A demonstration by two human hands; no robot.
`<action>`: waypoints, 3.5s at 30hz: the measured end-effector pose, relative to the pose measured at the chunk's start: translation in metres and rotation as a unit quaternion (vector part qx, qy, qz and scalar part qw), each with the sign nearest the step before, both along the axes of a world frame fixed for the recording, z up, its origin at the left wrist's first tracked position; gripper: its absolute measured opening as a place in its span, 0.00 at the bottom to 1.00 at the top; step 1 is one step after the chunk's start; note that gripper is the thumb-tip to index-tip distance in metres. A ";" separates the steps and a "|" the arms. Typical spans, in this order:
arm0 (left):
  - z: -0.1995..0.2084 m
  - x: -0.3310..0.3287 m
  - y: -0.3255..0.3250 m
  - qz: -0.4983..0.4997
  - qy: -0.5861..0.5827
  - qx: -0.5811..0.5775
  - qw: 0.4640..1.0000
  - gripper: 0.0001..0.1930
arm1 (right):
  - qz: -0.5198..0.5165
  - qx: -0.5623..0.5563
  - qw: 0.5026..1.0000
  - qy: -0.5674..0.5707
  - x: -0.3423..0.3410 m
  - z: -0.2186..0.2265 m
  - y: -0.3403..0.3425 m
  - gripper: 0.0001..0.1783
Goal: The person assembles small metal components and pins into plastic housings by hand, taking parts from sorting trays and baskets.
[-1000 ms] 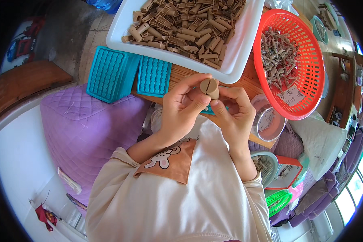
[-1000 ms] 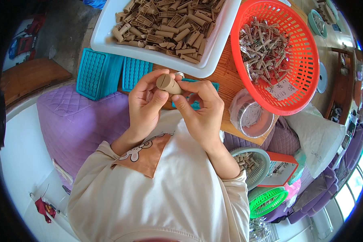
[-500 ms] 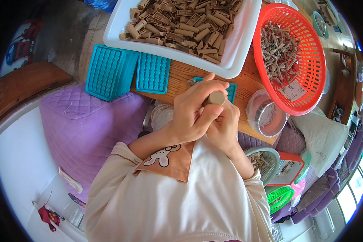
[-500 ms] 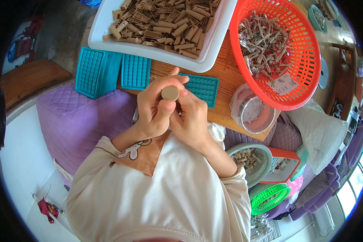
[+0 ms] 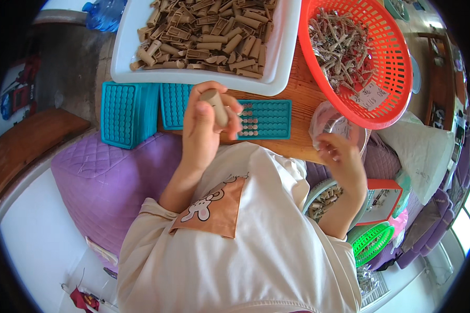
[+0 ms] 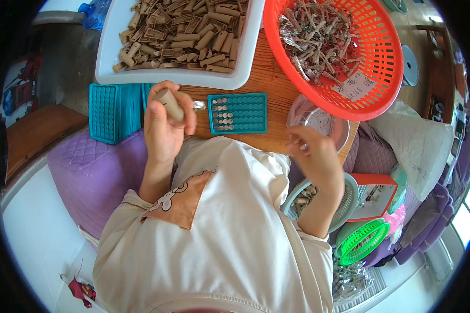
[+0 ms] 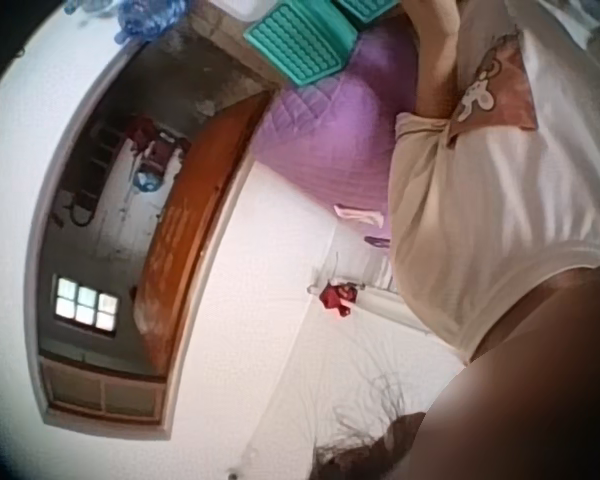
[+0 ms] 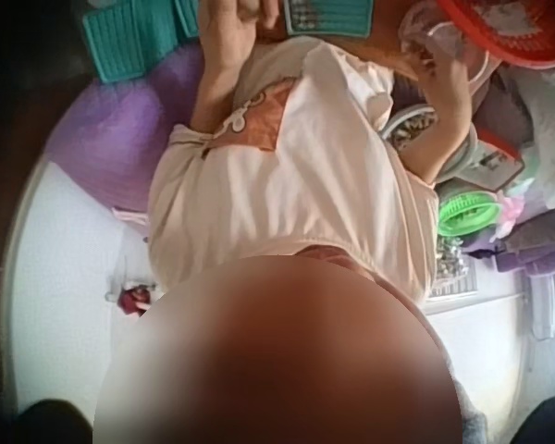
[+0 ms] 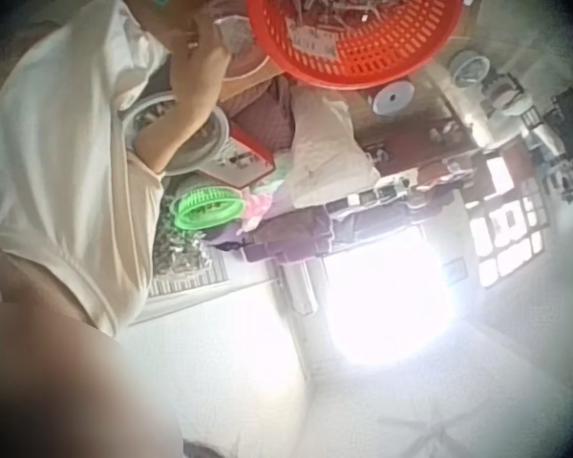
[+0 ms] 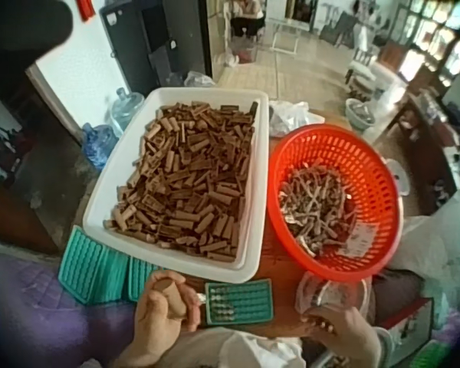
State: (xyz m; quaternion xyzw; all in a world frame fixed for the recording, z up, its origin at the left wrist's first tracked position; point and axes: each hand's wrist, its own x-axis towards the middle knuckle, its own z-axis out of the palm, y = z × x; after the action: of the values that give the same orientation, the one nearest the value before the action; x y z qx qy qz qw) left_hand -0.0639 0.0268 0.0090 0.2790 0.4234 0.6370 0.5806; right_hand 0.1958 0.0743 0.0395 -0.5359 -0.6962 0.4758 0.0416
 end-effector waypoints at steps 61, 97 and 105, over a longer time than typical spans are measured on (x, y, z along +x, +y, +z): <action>-0.004 0.035 -0.001 -0.238 -0.239 -0.198 0.920 0.22 | -0.075 0.303 0.898 0.311 -0.067 -0.018 -0.006 0.10; 0.007 0.032 0.003 -0.270 -0.215 -0.165 0.924 0.22 | -0.054 0.239 0.931 0.271 -0.068 -0.005 -0.002 0.07; 0.014 0.037 0.007 -0.255 -0.121 -0.149 0.948 0.18 | -0.101 0.165 0.939 0.285 -0.070 -0.010 -0.004 0.06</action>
State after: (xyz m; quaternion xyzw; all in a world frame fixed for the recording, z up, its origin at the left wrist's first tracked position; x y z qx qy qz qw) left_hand -0.0272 0.0336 0.0230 0.2087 0.3554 0.4264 0.8052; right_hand 0.1254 0.0701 0.0296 -0.4305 -0.6665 0.4801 0.3742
